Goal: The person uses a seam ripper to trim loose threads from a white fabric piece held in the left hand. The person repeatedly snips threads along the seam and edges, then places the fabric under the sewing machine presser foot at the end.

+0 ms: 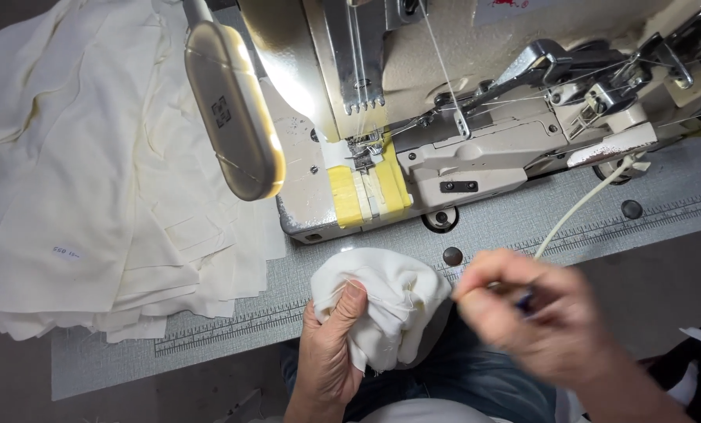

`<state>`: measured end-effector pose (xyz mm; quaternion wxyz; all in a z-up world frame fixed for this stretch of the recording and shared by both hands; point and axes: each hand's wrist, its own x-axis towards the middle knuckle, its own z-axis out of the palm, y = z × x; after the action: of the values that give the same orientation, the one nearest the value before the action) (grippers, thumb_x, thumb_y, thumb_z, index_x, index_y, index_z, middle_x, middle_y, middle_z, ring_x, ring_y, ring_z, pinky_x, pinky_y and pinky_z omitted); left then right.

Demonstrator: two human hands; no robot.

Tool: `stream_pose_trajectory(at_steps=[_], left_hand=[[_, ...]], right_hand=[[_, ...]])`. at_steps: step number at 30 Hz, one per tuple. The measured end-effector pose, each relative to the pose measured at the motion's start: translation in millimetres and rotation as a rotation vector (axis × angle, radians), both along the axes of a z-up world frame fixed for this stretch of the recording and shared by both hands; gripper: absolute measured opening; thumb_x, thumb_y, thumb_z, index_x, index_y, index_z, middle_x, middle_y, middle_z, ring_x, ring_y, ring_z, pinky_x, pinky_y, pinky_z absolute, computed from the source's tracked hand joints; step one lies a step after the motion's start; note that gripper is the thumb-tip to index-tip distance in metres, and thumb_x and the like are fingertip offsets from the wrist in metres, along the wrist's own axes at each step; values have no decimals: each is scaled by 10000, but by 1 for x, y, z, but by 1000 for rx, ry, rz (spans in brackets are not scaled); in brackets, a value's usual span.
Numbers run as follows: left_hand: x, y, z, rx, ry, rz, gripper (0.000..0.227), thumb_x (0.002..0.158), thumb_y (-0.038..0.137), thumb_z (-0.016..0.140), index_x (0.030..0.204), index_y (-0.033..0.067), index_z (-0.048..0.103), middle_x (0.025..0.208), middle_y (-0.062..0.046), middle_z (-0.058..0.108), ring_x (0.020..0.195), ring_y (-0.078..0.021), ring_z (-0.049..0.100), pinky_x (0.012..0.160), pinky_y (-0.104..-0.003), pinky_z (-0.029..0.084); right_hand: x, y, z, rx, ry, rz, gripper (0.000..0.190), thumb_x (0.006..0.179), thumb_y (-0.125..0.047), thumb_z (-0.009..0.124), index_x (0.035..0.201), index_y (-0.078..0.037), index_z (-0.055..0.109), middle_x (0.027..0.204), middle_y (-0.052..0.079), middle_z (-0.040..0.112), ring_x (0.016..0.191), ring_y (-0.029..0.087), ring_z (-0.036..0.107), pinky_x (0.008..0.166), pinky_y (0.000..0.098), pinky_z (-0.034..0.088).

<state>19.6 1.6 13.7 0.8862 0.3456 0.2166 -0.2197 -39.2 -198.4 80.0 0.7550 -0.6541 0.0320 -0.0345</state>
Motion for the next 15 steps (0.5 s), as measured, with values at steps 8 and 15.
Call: stream_pose_trajectory(at_steps=[8,15], left_hand=[[-9,7,3,276,-336,-105,222,890,125,749,978,-73,797,874,-164,803,759,-250,749,661,-366,630],[-9,6,0,512,-521,-169,182,931,164,740,815,33,788,679,-27,713,570,-117,602,465,-281,477]], right_hand=[[15,28,-16,-1038,-593,-40,109,948,-66,650,1009,8,701,899,115,708,683,190,693,541,286,575],[6,16,-32,-492,-187,96,134,746,43,608,720,-88,608,689,-29,546,597,95,503,507,249,384]])
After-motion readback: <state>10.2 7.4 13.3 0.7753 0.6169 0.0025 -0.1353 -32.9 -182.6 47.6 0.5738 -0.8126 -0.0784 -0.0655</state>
